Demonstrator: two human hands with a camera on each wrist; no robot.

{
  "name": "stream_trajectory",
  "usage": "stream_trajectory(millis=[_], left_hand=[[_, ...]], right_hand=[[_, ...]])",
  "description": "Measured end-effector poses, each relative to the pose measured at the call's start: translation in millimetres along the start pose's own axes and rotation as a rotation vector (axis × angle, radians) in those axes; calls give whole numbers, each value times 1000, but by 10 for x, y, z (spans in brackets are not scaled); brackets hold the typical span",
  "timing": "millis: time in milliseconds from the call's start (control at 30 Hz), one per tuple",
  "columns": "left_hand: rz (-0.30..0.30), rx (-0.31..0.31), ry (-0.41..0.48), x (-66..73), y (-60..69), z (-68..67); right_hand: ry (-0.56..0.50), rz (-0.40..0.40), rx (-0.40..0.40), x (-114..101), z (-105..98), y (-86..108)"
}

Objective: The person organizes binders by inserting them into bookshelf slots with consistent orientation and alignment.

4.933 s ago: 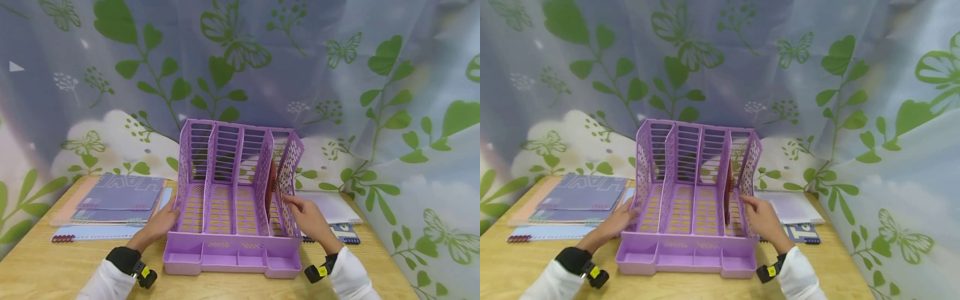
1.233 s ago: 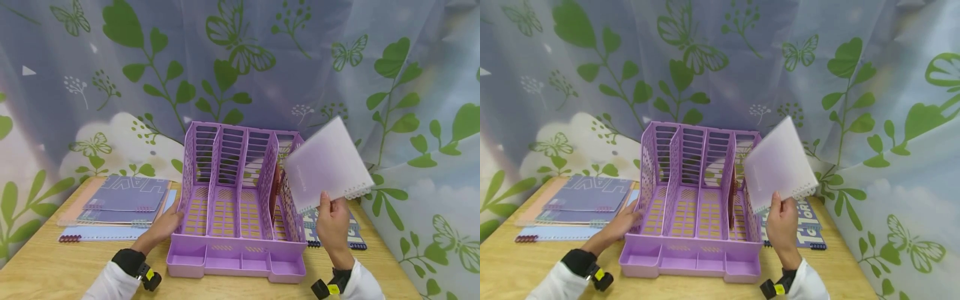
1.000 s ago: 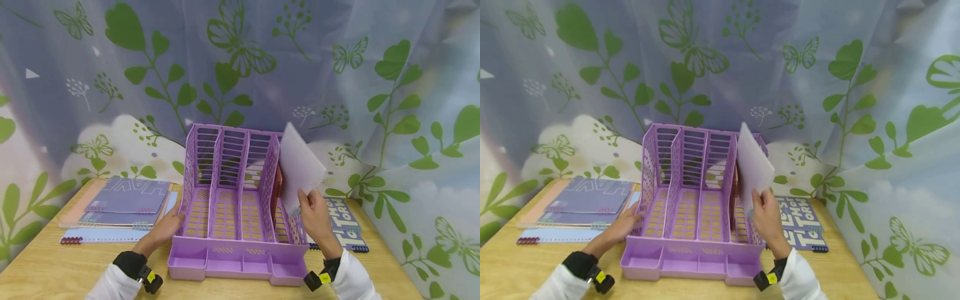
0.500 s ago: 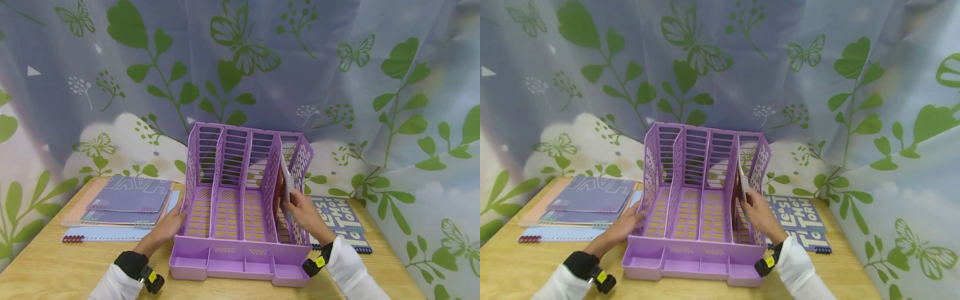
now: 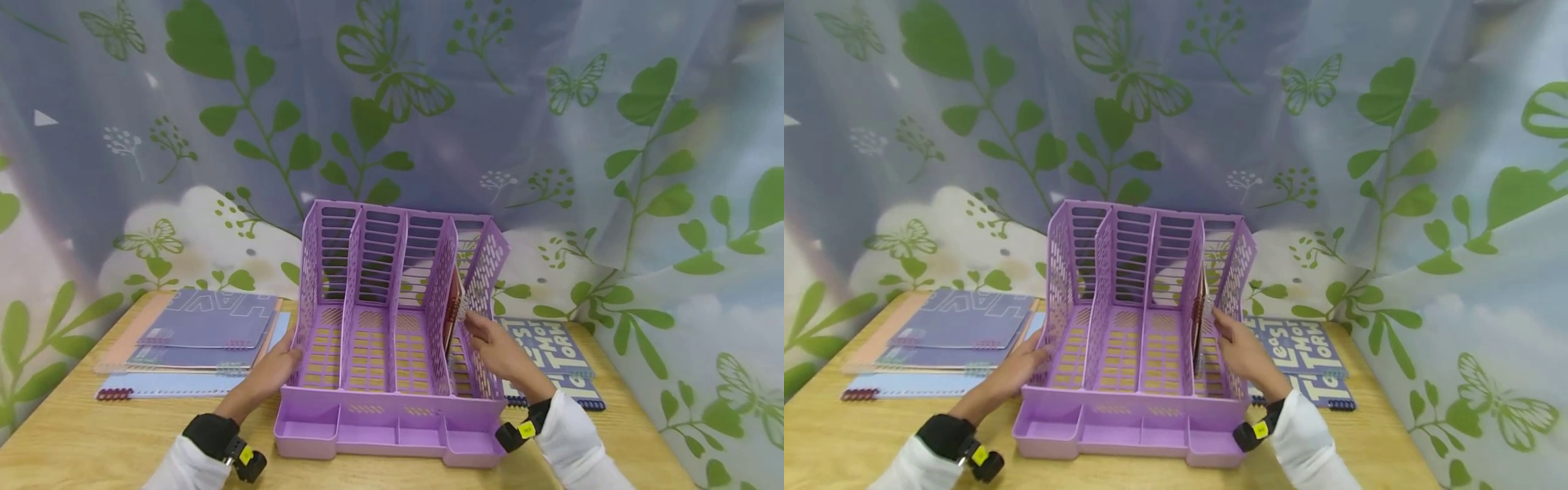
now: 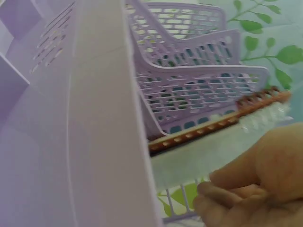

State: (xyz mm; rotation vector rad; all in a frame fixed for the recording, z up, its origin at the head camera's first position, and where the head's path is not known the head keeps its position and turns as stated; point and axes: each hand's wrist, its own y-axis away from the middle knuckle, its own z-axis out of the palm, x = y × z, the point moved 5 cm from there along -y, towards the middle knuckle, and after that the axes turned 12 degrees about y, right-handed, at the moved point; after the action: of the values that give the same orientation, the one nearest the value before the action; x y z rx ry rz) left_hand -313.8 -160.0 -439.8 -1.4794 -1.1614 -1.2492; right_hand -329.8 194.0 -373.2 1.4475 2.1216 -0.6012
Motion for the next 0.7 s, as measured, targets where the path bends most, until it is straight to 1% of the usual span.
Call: stream_trajectory(millis=[33, 100, 200, 267, 400, 467, 500, 633, 700], left_hand=[[1, 3, -3, 5, 8, -14], [1, 8, -10, 10, 21, -41], [-3, 11, -8, 10, 32, -79], [-10, 17, -7, -1, 33, -108], [-17, 21, 2, -19, 40, -161], [-17, 23, 5, -24, 49, -185], [-21, 26, 3, -28, 57, -195], [-30, 37, -13, -35, 83, -219], [-33, 43, -19, -37, 91, -222]], right_hand=[[-39, 1, 13, 12, -34, 21], [-96, 20, 66, 58, -116, 75], [-266, 49, 152, 186, -230, 170], [-394, 90, 201, 312, -285, 244], [-670, 176, 239, 592, -321, 403], [-800, 249, 238, 732, -295, 484], [-880, 281, 232, 799, -272, 520], [-1264, 429, 230, 1054, -142, 641], [-1460, 480, 234, 1150, -78, 681]])
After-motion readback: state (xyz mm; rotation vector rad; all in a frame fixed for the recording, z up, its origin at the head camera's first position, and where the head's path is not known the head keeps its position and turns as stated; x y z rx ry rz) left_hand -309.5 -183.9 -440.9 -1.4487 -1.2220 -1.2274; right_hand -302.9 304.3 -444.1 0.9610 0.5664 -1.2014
